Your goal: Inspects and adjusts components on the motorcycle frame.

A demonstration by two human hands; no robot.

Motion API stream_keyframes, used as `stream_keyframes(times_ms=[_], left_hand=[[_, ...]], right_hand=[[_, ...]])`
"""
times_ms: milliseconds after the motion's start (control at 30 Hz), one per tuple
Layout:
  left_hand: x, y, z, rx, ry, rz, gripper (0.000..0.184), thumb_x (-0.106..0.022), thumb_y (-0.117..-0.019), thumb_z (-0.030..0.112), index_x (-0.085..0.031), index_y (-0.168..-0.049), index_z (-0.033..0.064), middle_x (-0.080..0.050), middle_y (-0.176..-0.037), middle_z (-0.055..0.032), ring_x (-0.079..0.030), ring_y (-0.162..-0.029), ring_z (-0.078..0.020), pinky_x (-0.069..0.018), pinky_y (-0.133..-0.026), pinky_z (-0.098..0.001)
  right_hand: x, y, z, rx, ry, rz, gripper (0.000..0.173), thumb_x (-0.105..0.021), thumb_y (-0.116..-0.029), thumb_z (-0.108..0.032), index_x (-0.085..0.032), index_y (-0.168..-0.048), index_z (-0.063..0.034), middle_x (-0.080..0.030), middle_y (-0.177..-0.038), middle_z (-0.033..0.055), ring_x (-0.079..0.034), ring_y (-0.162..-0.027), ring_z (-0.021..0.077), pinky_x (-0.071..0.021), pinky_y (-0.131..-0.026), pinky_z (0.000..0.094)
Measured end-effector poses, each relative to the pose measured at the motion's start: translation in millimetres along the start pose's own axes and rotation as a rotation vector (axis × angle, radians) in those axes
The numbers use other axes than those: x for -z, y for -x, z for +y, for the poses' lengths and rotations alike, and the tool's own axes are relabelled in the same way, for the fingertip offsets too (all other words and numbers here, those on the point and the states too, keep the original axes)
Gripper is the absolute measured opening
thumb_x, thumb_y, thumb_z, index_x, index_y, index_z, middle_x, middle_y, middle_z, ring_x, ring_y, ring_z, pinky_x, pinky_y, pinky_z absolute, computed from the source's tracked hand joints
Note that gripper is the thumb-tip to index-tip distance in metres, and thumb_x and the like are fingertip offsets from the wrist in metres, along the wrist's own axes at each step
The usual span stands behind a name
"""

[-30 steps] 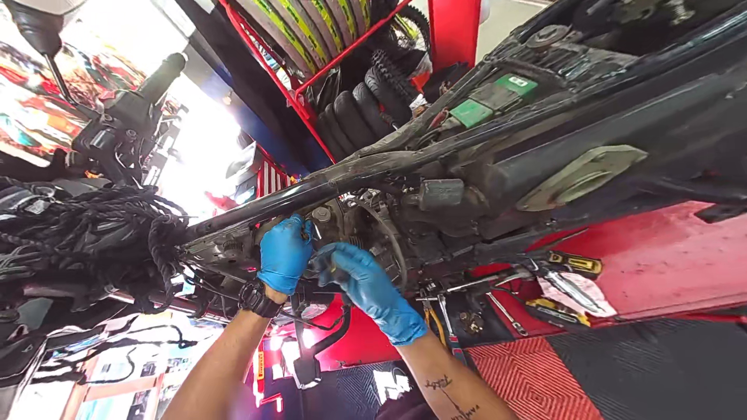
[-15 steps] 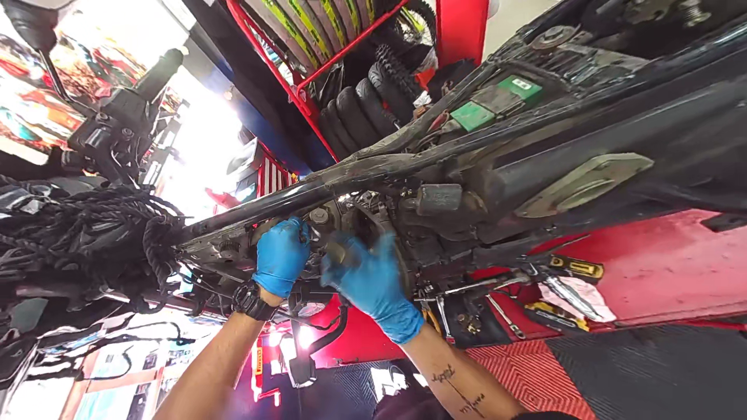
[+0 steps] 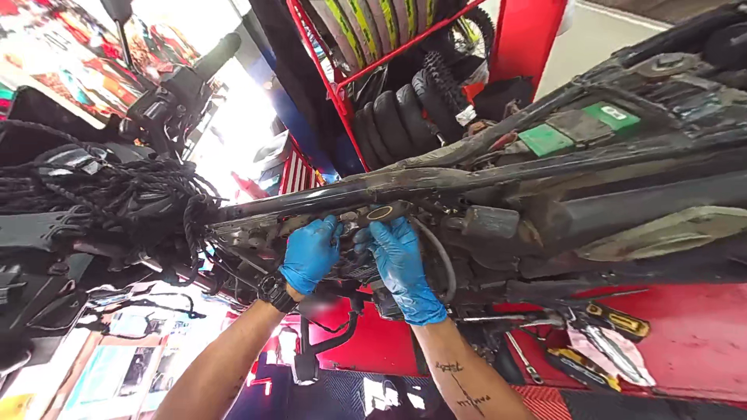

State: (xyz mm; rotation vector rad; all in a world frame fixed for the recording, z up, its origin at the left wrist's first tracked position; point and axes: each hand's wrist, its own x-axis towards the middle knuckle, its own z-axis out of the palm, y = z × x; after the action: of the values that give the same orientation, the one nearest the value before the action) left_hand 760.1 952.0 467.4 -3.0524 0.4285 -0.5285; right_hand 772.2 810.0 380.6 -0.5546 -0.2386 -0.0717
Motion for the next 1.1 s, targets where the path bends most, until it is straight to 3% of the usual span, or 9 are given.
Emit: stream_keyframes(times_ms=[200,333,433,500,567,633,767,900,1100], left_hand=[[3.2,-1.2,8.9,0.087,-0.023,-0.011,0.028,-0.054,-0.1003,0.021,-0.075,-0.103,0.0016,-0.074,-0.092,-0.0174,-0.074,-0.087,-0.0366,-0.0585,-0.072,-0.0548],[2.8,-0.7,14.1,0.140,-0.016,-0.015,0.029,-0.054,-0.1007,0.023,-0.074,-0.100,0.0021,-0.075,-0.093,-0.0169,-0.075,-0.088,-0.0361,-0.0580,-0.074,-0.0553],[10.0,-4.8,16.2,0.152,-0.029,-0.084,0.031,-0.052,-0.1027,0.024,-0.073,-0.105,0.0017,-0.075,-0.097,-0.0181,-0.074,-0.092,-0.0374,-0.0575,-0.076,-0.0563],[7.1,-4.3,13.5,0.124,-0.034,-0.034,0.029,-0.054,-0.1004,0.022,-0.074,-0.099,0.0017,-0.075,-0.092,-0.0174,-0.074,-0.087,-0.0368,-0.0576,-0.071,-0.0556],[8.5,-4.9,13.8,0.129,-0.028,-0.052,0.030,-0.052,-0.1015,0.023,-0.074,-0.098,0.0017,-0.075,-0.092,-0.0171,-0.075,-0.088,-0.0366,-0.0578,-0.072,-0.0557],[16.7,-8.6,18.3,0.185,-0.030,-0.176,0.033,-0.049,-0.1038,0.025,-0.073,-0.101,0.0027,-0.075,-0.097,-0.0169,-0.074,-0.095,-0.0363,-0.0566,-0.078,-0.0562],[28.4,-17.8,24.0,0.235,-0.051,-0.309,0.029,-0.049,-0.1011,0.023,-0.071,-0.103,0.0033,-0.074,-0.100,-0.0173,-0.072,-0.099,-0.0371,-0.0551,-0.081,-0.0576],[36.4,-23.9,19.9,0.221,-0.016,-0.417,0.031,-0.050,-0.1031,0.026,-0.071,-0.108,0.0027,-0.073,-0.102,-0.0187,-0.071,-0.103,-0.0371,-0.0545,-0.088,-0.0576],[48.7,-37.9,17.9,0.193,-0.011,-0.580,0.027,-0.054,-0.1012,0.022,-0.070,-0.109,0.0020,-0.071,-0.100,-0.0187,-0.069,-0.101,-0.0359,-0.0531,-0.088,-0.0576]], right_hand=[[-0.8,45.7,22.2,0.074,0.204,-0.183,0.039,-0.067,-0.0941,-0.003,-0.055,-0.131,0.0010,-0.067,-0.109,0.0066,-0.070,-0.082,0.0156,-0.0642,-0.073,0.0338],[5.1,30.1,4.0,0.097,0.102,-0.069,0.037,-0.061,-0.0987,-0.008,-0.048,-0.134,-0.0041,-0.072,-0.100,0.0060,-0.071,-0.080,0.0178,-0.0634,-0.071,0.0349],[3.6,61.8,22.7,-0.081,0.052,-0.402,0.057,-0.073,-0.0877,-0.007,-0.049,-0.140,-0.0119,-0.071,-0.112,0.0067,-0.073,-0.091,0.0201,-0.0640,-0.079,0.0381],[22.2,57.2,26.7,-0.188,-0.110,-0.630,0.054,-0.075,-0.0897,-0.039,-0.058,-0.139,-0.0223,-0.071,-0.122,0.0060,-0.071,-0.101,0.0201,-0.0609,-0.086,0.0364],[31.3,43.0,15.9,-0.178,-0.268,-0.566,0.070,-0.055,-0.0825,-0.082,-0.064,-0.131,-0.0321,-0.074,-0.115,0.0025,-0.073,-0.095,0.0185,-0.0614,-0.079,0.0337],[27.6,38.2,17.8,-0.198,-0.439,-0.432,0.079,-0.047,-0.0751,-0.093,-0.066,-0.128,-0.0367,-0.074,-0.102,0.0003,-0.071,-0.084,0.0176,-0.0598,-0.071,0.0342],[24.2,48.5,48.5,-0.296,-0.351,-0.546,0.090,-0.037,-0.0800,-0.094,-0.068,-0.127,-0.0250,-0.073,-0.111,0.0039,-0.070,-0.097,0.0182,-0.0589,-0.083,0.0351],[21.0,30.9,27.7,-0.234,-0.511,-0.378,0.080,-0.044,-0.0839,-0.087,-0.070,-0.124,-0.0234,-0.072,-0.103,0.0053,-0.069,-0.088,0.0194,-0.0590,-0.077,0.0348],[15.1,36.1,37.8,-0.279,-0.586,-0.365,0.081,-0.043,-0.0857,-0.086,-0.068,-0.128,-0.0211,-0.072,-0.108,0.0083,-0.070,-0.093,0.0227,-0.0591,-0.081,0.0372]])
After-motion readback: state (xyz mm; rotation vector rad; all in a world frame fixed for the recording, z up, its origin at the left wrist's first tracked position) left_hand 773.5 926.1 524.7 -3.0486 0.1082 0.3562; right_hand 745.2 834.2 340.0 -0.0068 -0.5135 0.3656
